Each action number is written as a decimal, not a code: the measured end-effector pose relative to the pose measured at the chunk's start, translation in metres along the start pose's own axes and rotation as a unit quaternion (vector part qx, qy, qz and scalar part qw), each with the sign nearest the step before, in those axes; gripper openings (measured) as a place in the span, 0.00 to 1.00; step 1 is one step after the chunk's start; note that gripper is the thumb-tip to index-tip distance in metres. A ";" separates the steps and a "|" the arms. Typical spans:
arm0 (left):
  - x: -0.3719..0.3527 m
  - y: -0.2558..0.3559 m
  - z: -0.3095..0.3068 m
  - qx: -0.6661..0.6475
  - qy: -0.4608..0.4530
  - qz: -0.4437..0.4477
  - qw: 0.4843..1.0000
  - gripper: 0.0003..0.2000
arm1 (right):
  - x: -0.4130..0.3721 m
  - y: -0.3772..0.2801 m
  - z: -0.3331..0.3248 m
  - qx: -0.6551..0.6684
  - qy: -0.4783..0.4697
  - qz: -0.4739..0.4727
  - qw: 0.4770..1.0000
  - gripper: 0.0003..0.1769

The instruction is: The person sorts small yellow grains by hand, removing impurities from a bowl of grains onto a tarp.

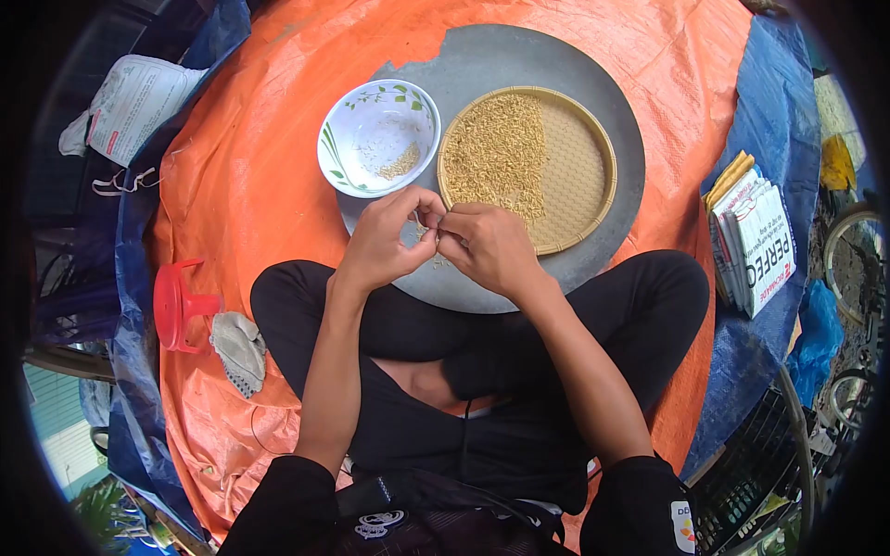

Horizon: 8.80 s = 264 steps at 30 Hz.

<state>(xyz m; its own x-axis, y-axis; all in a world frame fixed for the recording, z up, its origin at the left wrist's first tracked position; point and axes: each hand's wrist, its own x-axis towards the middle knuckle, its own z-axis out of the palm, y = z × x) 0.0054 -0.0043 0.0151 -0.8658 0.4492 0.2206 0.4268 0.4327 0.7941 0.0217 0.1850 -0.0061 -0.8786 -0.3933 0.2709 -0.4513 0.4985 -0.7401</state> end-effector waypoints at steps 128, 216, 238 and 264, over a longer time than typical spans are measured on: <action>-0.004 0.016 0.000 -0.012 0.072 0.059 0.996 0.13 | -0.002 -0.005 0.001 0.140 0.079 0.039 0.986 0.05; 0.026 -0.030 0.042 -0.295 0.090 -0.112 0.945 0.14 | 0.005 0.007 -0.009 0.082 0.098 0.210 0.969 0.11; 0.023 -0.011 0.009 -0.093 0.037 -0.024 0.995 0.16 | 0.006 0.000 -0.010 0.098 0.070 0.136 0.983 0.09; 0.018 -0.004 0.017 -0.029 0.029 0.007 0.999 0.12 | 0.001 0.008 -0.008 0.126 0.039 0.181 0.975 0.10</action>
<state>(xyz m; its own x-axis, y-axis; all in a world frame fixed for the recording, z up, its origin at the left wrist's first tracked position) -0.0075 0.0151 0.0063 -0.8742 0.4078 0.2635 0.4248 0.3795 0.8219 0.0160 0.1948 -0.0068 -0.9868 -0.1617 0.0029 -0.0657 0.3846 -0.9208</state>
